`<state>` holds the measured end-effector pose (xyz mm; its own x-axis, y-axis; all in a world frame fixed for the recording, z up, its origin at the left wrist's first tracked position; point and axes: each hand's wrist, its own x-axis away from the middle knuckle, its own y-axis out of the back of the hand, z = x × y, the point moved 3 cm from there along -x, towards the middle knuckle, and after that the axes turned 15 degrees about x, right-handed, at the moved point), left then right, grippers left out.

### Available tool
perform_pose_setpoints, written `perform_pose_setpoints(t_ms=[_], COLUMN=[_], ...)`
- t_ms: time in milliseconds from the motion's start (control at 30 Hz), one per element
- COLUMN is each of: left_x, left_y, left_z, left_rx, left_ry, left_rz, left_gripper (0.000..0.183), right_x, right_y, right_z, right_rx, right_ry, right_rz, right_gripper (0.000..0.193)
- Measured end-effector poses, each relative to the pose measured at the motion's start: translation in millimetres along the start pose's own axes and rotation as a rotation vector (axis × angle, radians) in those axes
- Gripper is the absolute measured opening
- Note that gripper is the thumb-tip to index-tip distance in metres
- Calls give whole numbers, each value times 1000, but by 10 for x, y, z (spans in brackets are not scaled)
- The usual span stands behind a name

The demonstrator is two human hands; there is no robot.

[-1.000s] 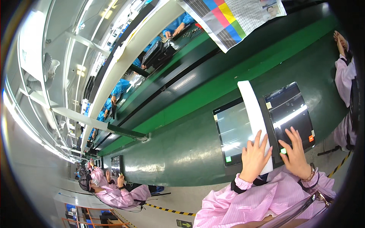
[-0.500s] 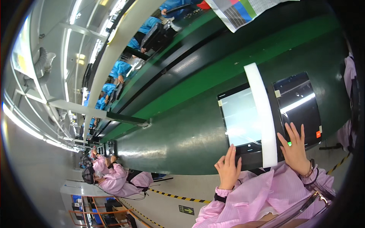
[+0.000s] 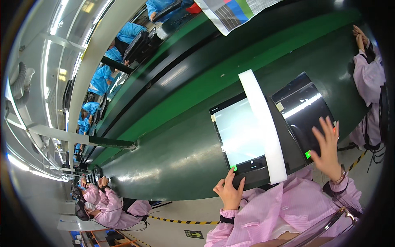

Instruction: Testing and inspecting digital tablets on an electronics manufacturing assembly line.

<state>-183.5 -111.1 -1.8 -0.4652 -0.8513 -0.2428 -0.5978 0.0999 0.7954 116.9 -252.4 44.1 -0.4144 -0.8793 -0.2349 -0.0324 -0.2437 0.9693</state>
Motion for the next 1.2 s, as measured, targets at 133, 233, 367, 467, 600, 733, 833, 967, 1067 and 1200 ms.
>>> perform_pose_setpoints(t_ms=[133, 233, 367, 467, 600, 733, 833, 967, 1067, 1200], left_x=[-27, -54, -137, -214, -332, -438, -518, -595, -557, -426], left_y=[9, 21, 62, 120, 162, 207, 209, 235, 239, 225], left_z=[11, 5, -29, -22, -10, -16, -23, -76, -106, -136], left_rx=[2, 8, -69, -73, -79, -98, -106, -129, -147, -118], left_ry=[22, 49, 11, 10, -43, -100, -169, -209, -219, -167], left_rz=[-2, -9, 67, 115, 154, 195, 221, 228, 205, 173], left_gripper=[47, 52, 74, 81, 89, 92, 94, 90, 87, 84], right_x=[-106, -112, -210, -315, -424, -446, -419, -414, -428, -317], right_y=[-165, -435, -479, -583, -565, -562, -559, -537, -420, -521], right_z=[-607, -1011, -1157, -1292, -1229, -1077, -1035, -970, -883, -978], right_rx=[-2, -549, -674, -822, -1053, -1333, -1385, -1425, -1392, -1452], right_ry=[-292, -492, -523, -605, -621, -580, -582, -581, -569, -545], right_rz=[-81, 86, 237, 402, 411, 327, 334, 297, 252, 244], right_gripper=[52, 45, 34, 30, 33, 34, 34, 34, 32, 29])
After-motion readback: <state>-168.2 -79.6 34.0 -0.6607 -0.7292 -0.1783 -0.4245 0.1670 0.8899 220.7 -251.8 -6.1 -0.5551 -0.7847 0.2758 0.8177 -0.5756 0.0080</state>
